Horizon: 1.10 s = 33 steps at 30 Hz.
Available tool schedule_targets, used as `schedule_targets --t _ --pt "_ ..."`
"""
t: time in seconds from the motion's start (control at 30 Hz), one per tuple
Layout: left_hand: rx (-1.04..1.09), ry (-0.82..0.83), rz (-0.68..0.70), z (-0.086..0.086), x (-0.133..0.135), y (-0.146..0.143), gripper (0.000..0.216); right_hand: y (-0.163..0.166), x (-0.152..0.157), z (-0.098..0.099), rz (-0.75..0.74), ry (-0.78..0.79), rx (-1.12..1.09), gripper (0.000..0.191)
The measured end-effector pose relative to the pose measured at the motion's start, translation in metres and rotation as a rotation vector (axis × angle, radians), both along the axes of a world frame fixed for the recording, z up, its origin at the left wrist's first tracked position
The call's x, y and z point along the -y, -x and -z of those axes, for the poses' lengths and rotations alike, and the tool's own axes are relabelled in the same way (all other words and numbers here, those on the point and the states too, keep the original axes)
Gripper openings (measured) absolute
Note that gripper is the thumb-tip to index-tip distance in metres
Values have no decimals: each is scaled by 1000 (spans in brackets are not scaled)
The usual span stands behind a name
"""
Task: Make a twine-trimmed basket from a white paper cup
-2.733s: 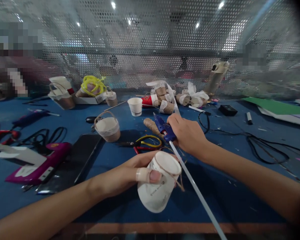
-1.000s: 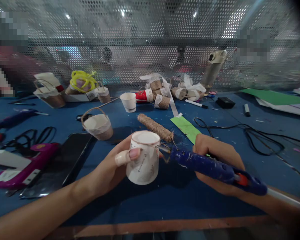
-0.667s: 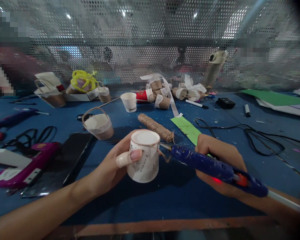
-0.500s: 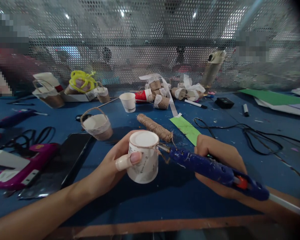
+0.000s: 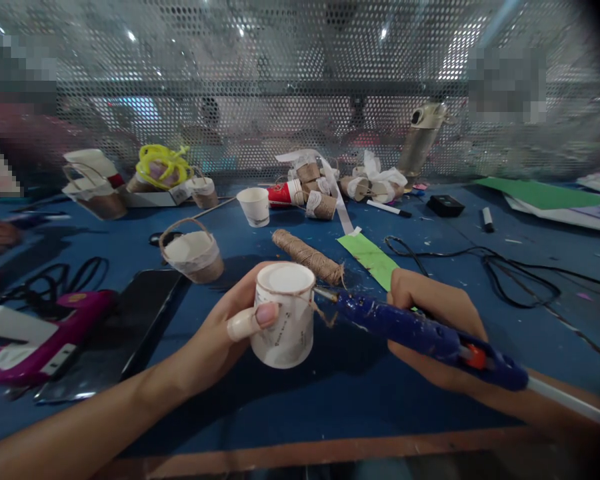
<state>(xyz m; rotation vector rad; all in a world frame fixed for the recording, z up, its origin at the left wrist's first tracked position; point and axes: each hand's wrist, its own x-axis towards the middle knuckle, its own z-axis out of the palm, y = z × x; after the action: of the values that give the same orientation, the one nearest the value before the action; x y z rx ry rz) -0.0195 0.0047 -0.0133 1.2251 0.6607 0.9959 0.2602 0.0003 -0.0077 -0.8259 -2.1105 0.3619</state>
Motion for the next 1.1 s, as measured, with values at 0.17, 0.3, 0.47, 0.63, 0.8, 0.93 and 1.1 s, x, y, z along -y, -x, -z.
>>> schedule_targets --t 0.17,0.3,0.47,0.63,0.8,0.93,1.1 --pt "2 4 35 3 -1 3 43 2 1 -1 44 35 -7 32" --pt "-3 -16 40 2 0 3 41 -1 0 -1 -20 -15 -10 29" --pt "53 -34 41 -2 1 1 38 -1 -1 -3 -18 2 6 28" --pt "59 -13 66 -1 0 1 38 1 2 -4 2 15 -3 31" --pt "51 -21 40 -3 1 -1 38 -1 0 -4 -27 -10 -6 29" --pt "51 -7 -14 -7 4 -2 40 1 0 -5 56 32 -3 30" --pt "35 10 -15 -6 3 -1 40 4 4 -4 60 33 -19 31"
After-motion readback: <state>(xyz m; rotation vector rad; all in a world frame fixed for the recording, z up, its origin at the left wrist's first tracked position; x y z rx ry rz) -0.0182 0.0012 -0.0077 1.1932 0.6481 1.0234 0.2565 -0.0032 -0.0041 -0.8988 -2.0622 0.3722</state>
